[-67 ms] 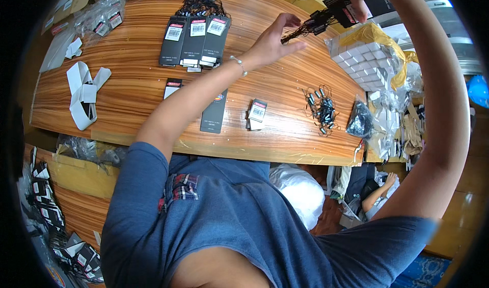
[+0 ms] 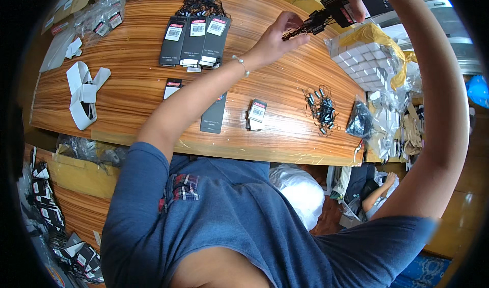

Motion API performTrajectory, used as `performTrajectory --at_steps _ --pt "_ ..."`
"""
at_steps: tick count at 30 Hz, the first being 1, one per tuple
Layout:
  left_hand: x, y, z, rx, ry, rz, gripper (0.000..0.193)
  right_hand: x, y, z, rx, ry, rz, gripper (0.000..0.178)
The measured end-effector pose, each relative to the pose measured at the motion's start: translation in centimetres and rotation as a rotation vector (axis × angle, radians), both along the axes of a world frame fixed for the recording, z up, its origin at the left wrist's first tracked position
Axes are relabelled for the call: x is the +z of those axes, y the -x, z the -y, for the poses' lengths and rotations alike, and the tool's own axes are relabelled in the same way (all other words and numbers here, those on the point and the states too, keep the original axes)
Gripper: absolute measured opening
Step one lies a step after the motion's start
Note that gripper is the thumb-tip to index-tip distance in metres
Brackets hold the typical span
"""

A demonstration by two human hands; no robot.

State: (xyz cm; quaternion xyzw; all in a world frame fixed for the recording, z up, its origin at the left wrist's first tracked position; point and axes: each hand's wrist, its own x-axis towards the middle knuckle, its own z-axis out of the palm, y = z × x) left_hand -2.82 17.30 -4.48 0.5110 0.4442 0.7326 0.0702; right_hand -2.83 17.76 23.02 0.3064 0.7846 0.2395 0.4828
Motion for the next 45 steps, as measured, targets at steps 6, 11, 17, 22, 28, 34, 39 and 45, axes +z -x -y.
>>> performTrajectory --at_steps 6,11,17,22,28,34,39,45 --pt "0.9 -0.3 0.1 -0.151 0.056 0.149 0.016 -0.3 0.3 -1.4 0.02 0.027 0.076 0.046" --pt "-0.6 2.0 0.5 -0.042 0.194 0.02 0.018 0.3 -0.1 -2.0 0.011 0.02 -0.025 0.046" --pt "-3.0 3.4 0.2 0.048 0.334 -0.116 0.014 -0.7 -2.1 -11.8 0.484 0.065 -0.217 0.077" --pt "-4.5 4.0 0.4 -0.155 0.376 0.01 0.015 -0.4 -2.3 -10.8 0.417 -0.017 -0.24 0.073" --pt "-1.4 3.3 0.1 0.123 0.277 -0.144 0.072 0.7 -4.3 -10.7 0.351 -0.045 -0.236 0.073" --pt "3.7 1.0 0.2 0.073 0.103 -0.236 0.12 -0.6 -1.5 -5.0 0.292 -0.044 -0.094 0.055" --pt "2.4 -0.1 0.2 -0.089 0.22 -0.022 0.097 0.3 0.1 -0.7 0.109 0.033 0.006 0.052" --pt "2.8 1.6 1.0 -0.473 0.409 -0.014 0.029 0.0 -3.6 -6.2 0.327 0.153 -0.174 0.058"
